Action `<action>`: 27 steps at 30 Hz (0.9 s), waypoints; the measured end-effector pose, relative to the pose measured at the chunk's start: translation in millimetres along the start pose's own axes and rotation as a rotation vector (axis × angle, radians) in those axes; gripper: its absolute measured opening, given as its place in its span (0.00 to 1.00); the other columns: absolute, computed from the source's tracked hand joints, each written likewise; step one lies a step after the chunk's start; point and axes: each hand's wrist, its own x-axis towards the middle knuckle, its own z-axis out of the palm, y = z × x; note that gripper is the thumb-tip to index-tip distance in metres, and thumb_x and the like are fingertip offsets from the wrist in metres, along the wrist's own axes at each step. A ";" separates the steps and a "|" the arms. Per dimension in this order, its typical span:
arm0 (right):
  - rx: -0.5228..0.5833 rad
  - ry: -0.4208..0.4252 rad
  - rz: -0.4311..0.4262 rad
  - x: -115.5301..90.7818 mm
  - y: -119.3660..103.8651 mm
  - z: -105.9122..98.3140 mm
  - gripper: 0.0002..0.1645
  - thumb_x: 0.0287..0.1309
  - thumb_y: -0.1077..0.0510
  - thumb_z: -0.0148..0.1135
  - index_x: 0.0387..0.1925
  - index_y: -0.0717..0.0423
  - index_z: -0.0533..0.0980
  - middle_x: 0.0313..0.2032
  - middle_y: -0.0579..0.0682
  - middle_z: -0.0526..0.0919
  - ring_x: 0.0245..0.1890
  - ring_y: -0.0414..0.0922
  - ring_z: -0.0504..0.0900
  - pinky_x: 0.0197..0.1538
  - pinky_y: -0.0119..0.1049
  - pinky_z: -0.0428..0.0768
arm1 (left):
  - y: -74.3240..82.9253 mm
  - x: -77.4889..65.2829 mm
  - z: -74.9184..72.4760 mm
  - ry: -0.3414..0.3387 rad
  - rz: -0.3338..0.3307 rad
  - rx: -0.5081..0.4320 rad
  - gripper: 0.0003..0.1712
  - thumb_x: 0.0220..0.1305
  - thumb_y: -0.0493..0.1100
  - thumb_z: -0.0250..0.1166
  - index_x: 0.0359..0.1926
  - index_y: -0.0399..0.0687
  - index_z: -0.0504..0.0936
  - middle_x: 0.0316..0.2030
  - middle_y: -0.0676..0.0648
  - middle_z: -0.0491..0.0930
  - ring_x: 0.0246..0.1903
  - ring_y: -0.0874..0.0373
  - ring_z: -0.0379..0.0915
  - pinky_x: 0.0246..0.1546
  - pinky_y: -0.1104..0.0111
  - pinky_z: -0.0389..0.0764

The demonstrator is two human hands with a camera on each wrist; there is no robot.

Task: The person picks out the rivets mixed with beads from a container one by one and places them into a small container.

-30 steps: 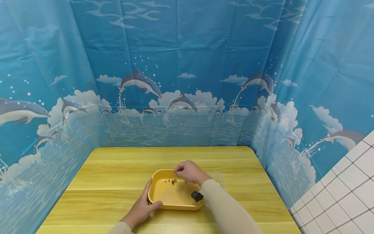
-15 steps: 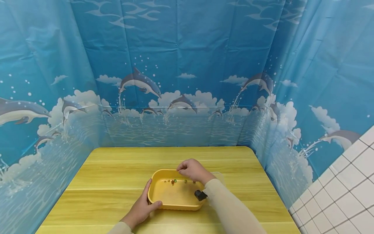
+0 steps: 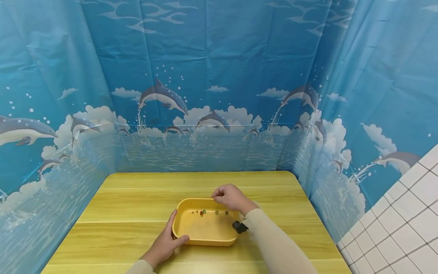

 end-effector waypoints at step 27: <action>-0.046 0.053 0.016 -21.8 17.8 -26.3 0.10 0.74 0.57 0.63 0.50 0.48 0.87 0.48 0.45 0.88 0.50 0.44 0.85 0.54 0.48 0.86 | 1.2 1.2 -0.4 0.018 -0.011 0.034 0.67 0.64 0.58 0.76 0.86 0.52 0.38 0.82 0.32 0.51 0.73 0.43 0.69 0.70 0.61 0.71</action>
